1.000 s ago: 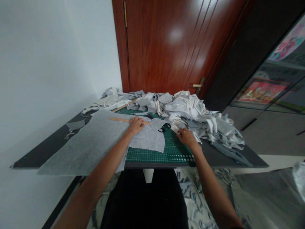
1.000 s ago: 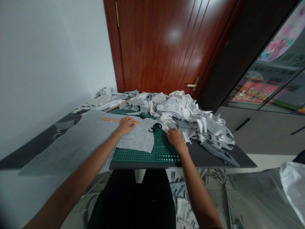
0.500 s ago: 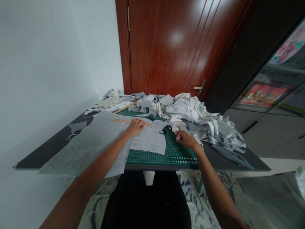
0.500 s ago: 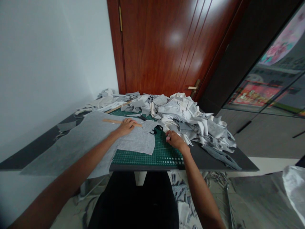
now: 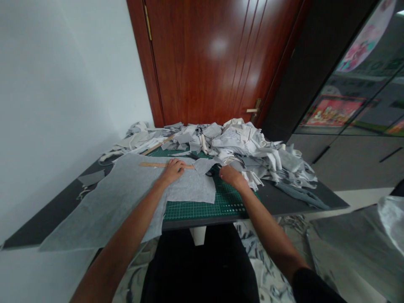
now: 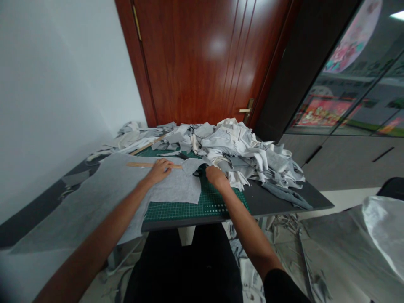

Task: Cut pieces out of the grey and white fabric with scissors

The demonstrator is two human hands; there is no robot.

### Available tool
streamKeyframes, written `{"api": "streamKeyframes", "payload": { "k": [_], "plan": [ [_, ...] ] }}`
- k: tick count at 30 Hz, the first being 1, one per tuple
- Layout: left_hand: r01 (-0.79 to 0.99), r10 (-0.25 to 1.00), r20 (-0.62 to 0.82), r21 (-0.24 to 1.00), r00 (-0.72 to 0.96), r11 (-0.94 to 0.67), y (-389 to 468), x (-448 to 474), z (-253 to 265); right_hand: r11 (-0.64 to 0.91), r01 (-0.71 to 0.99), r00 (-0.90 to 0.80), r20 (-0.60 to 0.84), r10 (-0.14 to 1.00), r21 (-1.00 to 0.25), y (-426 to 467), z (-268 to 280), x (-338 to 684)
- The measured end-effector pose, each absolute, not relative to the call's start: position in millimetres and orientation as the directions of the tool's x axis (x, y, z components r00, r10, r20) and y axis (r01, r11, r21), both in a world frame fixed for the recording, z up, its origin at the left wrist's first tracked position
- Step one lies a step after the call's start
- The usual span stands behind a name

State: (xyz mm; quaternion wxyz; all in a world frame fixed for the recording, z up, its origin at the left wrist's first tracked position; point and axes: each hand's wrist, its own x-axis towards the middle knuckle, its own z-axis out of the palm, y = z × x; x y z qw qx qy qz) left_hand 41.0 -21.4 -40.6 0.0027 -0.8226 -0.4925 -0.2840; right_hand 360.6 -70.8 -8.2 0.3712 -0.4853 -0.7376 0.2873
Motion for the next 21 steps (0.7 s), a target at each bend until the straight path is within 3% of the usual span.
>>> {"api": "streamKeyframes", "payload": {
  "k": [4,8,13,21],
  "plan": [
    [0.83,0.827,0.463,0.283,0.32,-0.48,-23,41,-40,0.53,0.484,-0.484,0.291,0.825,-0.696,-65,10,331],
    [0.843,0.839,0.461,0.292,0.29,-0.452,-25,40,-40,0.67,0.363,-0.624,0.365,0.691,-0.648,-54,21,292],
    [0.837,0.845,0.452,0.311,0.287,-0.451,-24,36,-41,0.719,0.285,-0.587,0.478,0.654,-0.634,-50,-3,253],
    [0.789,0.82,0.455,0.33,0.347,-0.517,-13,27,-42,0.694,0.302,-0.524,0.495,0.693,-0.653,-58,-39,245]
  ]
}}
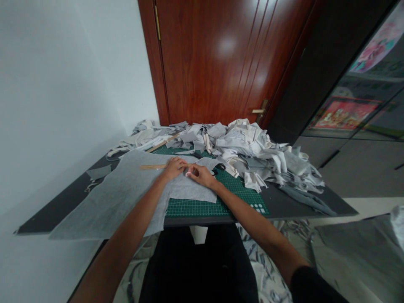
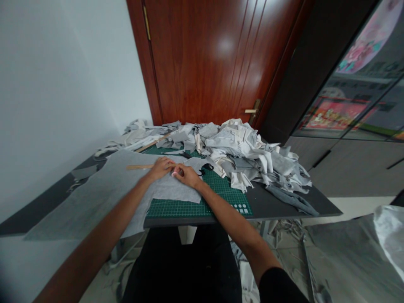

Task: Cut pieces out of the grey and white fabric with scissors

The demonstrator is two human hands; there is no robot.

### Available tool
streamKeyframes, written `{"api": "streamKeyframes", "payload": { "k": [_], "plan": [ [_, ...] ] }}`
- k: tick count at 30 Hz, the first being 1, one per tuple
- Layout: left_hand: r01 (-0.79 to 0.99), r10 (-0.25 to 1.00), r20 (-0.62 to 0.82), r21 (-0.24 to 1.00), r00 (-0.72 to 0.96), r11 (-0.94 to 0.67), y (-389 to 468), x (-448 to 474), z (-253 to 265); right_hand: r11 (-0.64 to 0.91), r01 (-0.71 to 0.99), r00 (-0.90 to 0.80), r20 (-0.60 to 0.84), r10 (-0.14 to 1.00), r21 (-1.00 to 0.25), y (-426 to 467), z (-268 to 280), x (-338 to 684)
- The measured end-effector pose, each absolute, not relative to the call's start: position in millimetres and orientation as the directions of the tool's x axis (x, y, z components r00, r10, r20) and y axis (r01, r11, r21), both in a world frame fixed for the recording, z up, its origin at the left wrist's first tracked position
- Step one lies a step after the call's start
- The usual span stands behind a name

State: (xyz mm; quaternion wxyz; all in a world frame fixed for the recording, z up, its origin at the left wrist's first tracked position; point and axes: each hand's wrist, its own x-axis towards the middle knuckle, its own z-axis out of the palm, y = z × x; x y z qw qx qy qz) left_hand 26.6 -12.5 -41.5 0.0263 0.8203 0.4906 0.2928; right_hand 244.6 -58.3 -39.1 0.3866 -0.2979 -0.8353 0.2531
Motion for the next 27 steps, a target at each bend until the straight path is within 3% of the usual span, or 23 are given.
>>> {"api": "streamKeyframes", "payload": {
  "k": [27],
  "plan": [
    [0.772,0.77,0.488,0.263,0.411,-0.579,-4,18,-50,0.685,0.415,-0.522,0.46,0.718,-0.599,-69,-35,210]
  ]
}}
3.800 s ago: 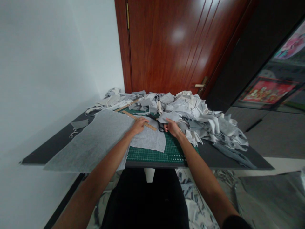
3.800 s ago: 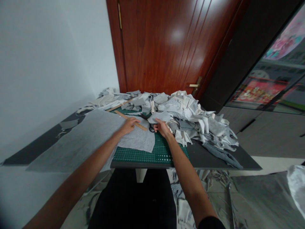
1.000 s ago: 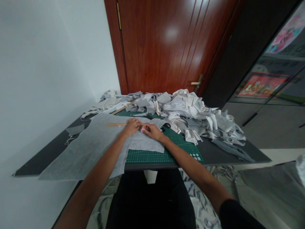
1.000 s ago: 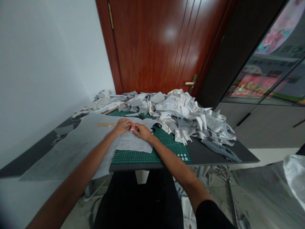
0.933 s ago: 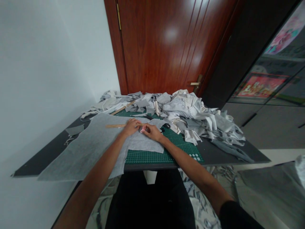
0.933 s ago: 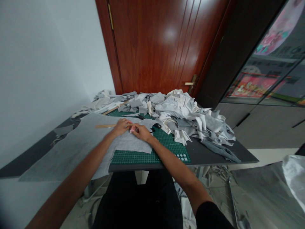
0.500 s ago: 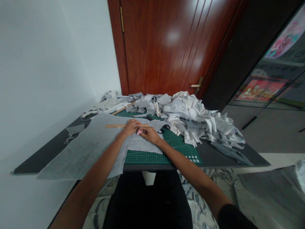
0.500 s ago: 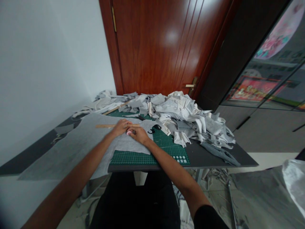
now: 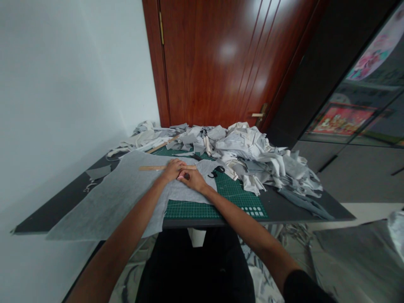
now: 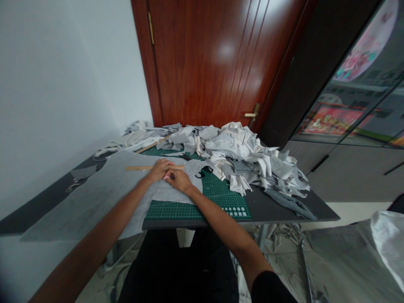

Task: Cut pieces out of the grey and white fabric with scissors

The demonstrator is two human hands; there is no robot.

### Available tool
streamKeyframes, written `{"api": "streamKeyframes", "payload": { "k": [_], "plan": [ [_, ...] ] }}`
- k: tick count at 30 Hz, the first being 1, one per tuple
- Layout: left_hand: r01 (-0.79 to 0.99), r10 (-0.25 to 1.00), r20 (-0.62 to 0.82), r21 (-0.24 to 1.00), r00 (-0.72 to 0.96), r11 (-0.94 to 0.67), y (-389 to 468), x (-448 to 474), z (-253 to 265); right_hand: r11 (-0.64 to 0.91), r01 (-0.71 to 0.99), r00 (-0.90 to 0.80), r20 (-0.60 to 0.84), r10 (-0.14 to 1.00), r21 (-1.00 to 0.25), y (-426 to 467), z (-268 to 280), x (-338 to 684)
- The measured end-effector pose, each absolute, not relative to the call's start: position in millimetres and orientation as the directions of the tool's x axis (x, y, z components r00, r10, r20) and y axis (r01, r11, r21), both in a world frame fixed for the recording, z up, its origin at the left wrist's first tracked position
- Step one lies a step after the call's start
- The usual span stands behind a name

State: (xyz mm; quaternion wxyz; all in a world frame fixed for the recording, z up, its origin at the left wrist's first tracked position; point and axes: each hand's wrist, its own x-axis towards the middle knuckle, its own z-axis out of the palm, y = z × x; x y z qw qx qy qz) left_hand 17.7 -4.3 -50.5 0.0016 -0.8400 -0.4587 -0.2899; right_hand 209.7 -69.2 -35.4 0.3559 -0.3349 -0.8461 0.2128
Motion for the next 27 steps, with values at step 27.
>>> {"api": "streamKeyframes", "payload": {
  "k": [27],
  "plan": [
    [0.8,0.771,0.491,0.217,0.406,-0.56,-12,25,-53,0.714,0.538,-0.594,0.4,0.698,-0.447,-75,-26,214]
  ]
}}
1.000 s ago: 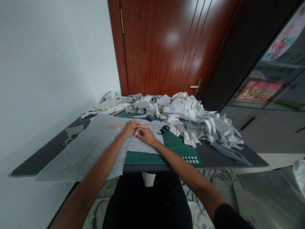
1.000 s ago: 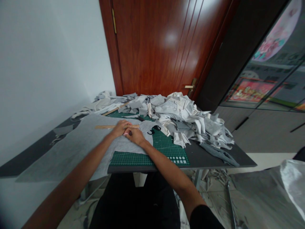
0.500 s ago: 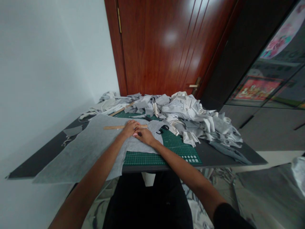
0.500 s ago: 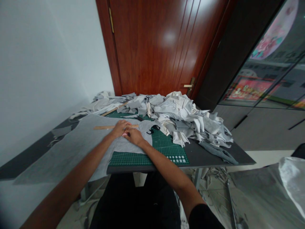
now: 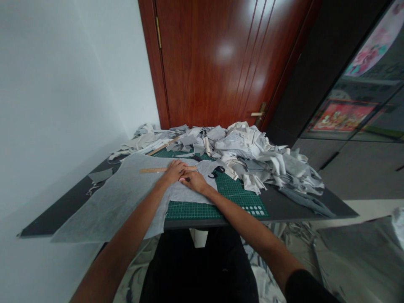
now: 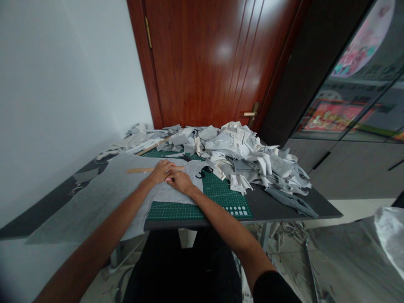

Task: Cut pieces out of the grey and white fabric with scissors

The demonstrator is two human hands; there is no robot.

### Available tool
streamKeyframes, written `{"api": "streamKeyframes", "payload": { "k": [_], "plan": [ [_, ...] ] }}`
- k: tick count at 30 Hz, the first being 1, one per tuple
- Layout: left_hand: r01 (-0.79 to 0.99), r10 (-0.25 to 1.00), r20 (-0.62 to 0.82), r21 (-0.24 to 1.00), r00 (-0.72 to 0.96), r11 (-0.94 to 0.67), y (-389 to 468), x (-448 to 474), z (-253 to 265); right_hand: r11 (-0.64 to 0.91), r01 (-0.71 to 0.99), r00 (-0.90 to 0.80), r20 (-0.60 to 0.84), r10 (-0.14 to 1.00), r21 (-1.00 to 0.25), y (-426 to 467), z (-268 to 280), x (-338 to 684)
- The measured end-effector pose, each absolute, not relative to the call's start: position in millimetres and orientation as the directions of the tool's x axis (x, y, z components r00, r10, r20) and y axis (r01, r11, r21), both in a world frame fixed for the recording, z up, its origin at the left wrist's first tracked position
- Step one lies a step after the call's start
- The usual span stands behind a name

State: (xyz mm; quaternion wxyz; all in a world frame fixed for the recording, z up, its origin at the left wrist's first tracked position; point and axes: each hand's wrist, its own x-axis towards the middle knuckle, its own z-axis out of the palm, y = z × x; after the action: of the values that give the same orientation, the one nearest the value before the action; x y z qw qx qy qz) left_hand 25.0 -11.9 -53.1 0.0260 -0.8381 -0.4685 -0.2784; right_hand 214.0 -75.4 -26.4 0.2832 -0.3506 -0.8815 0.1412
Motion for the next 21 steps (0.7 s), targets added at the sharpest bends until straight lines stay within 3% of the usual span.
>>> {"api": "streamKeyframes", "payload": {
  "k": [21],
  "plan": [
    [0.805,0.771,0.493,0.208,0.404,-0.555,-14,27,-52,0.727,0.545,-0.595,0.418,0.686,-0.417,-77,-32,238]
  ]
}}
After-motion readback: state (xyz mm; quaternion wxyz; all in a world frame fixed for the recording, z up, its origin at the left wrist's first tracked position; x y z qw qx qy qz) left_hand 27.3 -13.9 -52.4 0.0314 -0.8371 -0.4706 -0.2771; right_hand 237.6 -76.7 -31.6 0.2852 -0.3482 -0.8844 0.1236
